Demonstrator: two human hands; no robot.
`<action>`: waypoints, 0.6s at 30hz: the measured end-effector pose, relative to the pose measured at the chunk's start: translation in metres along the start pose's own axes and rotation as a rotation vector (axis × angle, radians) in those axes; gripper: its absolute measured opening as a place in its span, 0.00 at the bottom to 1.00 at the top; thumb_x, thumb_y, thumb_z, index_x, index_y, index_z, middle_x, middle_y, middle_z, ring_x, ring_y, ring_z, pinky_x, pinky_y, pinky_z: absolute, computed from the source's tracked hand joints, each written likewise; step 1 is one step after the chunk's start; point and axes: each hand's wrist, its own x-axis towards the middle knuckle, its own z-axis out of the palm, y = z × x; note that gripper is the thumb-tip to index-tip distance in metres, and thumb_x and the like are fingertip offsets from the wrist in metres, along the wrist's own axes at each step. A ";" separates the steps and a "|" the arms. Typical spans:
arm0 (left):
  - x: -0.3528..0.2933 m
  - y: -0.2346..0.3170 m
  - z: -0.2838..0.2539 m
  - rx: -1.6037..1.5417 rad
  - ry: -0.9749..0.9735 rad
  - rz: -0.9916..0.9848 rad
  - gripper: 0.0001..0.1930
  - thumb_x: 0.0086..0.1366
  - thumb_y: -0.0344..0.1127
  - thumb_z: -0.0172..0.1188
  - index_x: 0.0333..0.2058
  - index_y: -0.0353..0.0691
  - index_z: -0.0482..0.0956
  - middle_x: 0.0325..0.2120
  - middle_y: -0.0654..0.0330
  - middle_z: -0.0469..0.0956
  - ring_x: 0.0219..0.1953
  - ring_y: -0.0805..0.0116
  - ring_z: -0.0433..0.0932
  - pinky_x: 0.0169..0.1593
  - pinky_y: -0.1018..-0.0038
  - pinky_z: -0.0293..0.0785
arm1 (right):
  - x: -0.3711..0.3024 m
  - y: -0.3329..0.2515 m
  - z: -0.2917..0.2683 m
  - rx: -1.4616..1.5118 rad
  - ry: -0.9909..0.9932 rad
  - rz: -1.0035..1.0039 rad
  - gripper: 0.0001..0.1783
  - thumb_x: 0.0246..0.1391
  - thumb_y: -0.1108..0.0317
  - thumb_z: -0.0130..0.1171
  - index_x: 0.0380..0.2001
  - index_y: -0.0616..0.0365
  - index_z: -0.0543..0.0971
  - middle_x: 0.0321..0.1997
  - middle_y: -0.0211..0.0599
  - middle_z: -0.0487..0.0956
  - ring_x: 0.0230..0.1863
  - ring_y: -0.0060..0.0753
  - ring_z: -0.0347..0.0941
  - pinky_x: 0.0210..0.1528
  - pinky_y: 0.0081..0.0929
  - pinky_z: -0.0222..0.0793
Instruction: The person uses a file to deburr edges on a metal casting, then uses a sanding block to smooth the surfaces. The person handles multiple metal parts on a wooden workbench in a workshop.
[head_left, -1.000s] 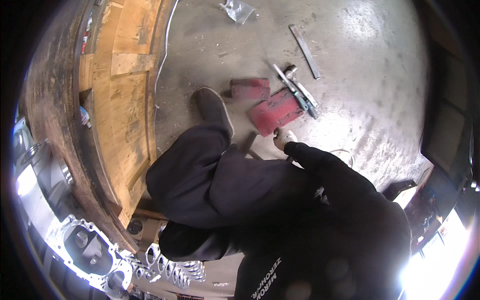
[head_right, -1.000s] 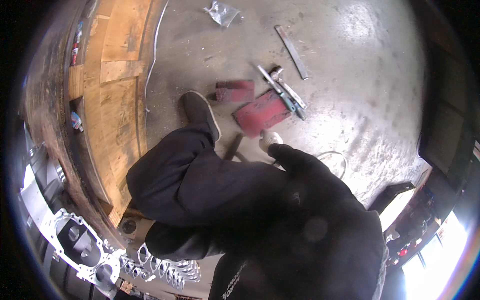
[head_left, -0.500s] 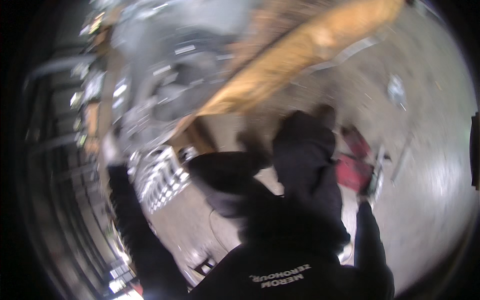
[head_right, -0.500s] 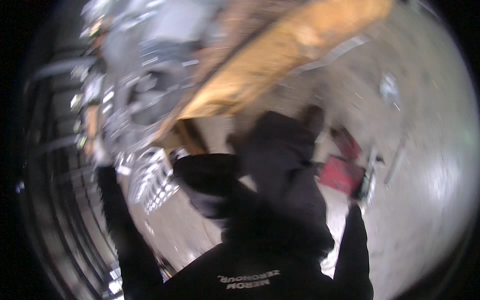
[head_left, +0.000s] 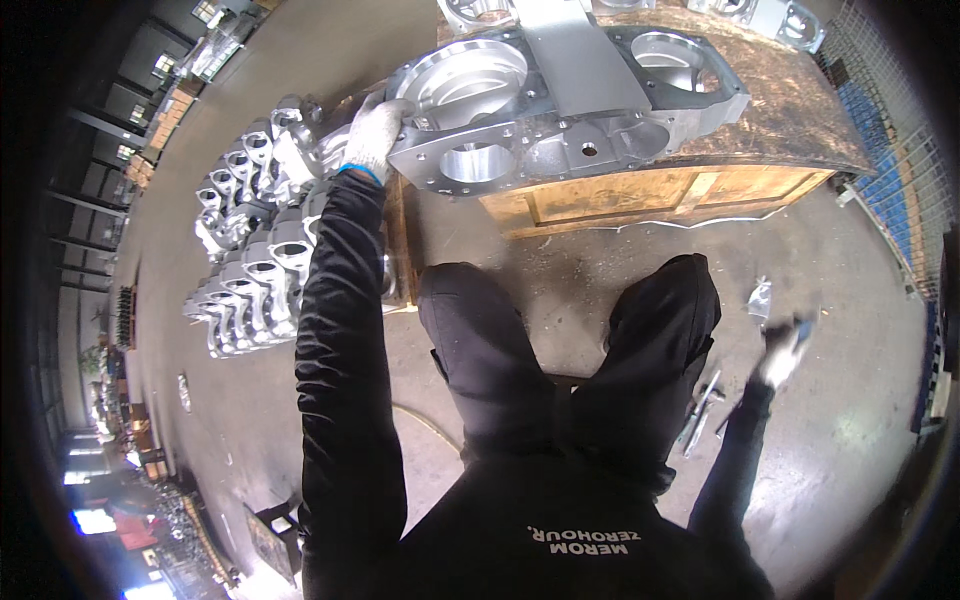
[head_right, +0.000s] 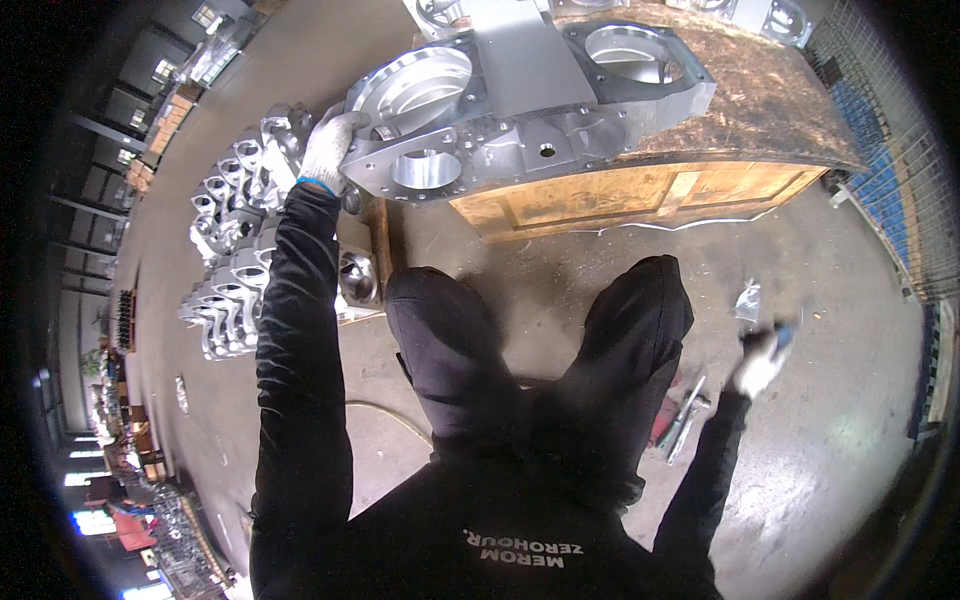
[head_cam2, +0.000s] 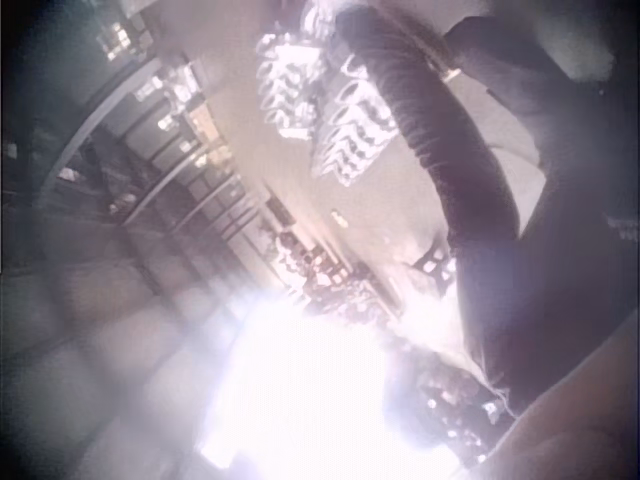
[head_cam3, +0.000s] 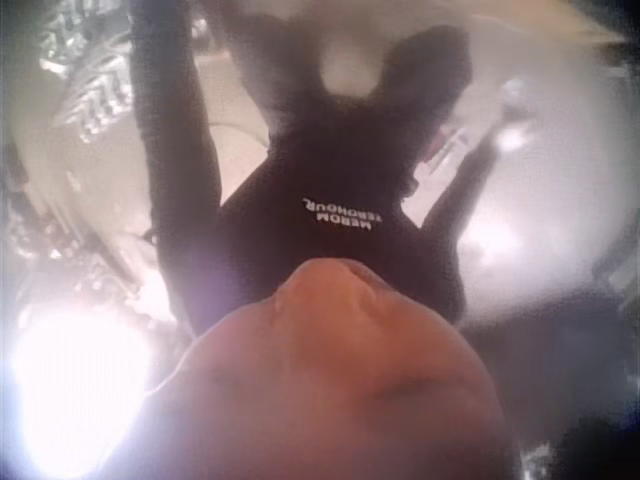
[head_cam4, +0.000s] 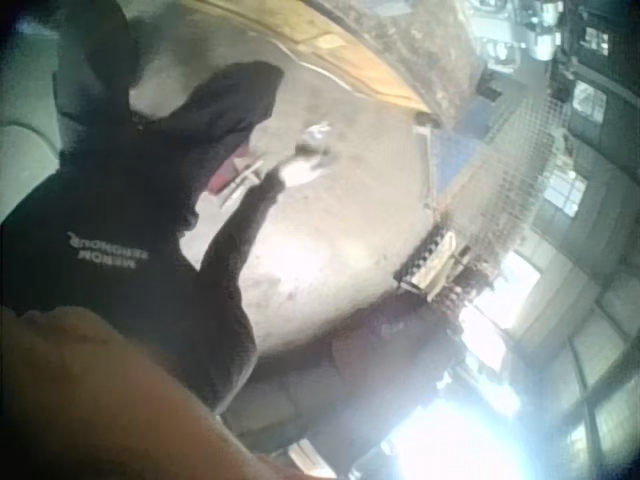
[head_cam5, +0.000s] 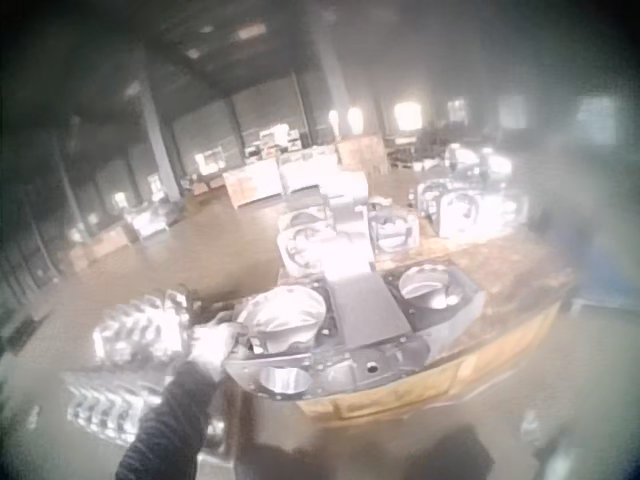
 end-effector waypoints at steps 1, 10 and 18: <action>0.002 -0.001 -0.001 -0.037 0.007 0.016 0.26 0.59 0.32 0.63 0.57 0.34 0.77 0.37 0.58 0.80 0.33 0.69 0.77 0.39 0.72 0.76 | 0.010 -0.045 0.046 -0.065 -0.108 -0.084 0.24 0.72 0.58 0.51 0.66 0.55 0.69 0.36 0.36 0.77 0.35 0.31 0.73 0.39 0.29 0.74; 0.015 -0.023 0.029 -0.489 -0.017 0.002 0.08 0.54 0.27 0.63 0.35 0.35 0.82 0.25 0.58 0.79 0.25 0.66 0.79 0.31 0.68 0.76 | -0.130 -0.185 0.324 -0.655 -1.053 -0.389 0.25 0.69 0.48 0.51 0.55 0.57 0.74 0.43 0.61 0.83 0.47 0.66 0.80 0.49 0.55 0.75; -0.036 -0.017 0.021 -0.560 0.025 0.063 0.14 0.54 0.25 0.64 0.41 0.32 0.79 0.27 0.56 0.80 0.25 0.66 0.78 0.31 0.70 0.75 | -0.138 -0.182 0.333 -0.707 -0.903 -0.460 0.22 0.69 0.50 0.51 0.54 0.57 0.73 0.39 0.62 0.83 0.44 0.69 0.79 0.47 0.59 0.73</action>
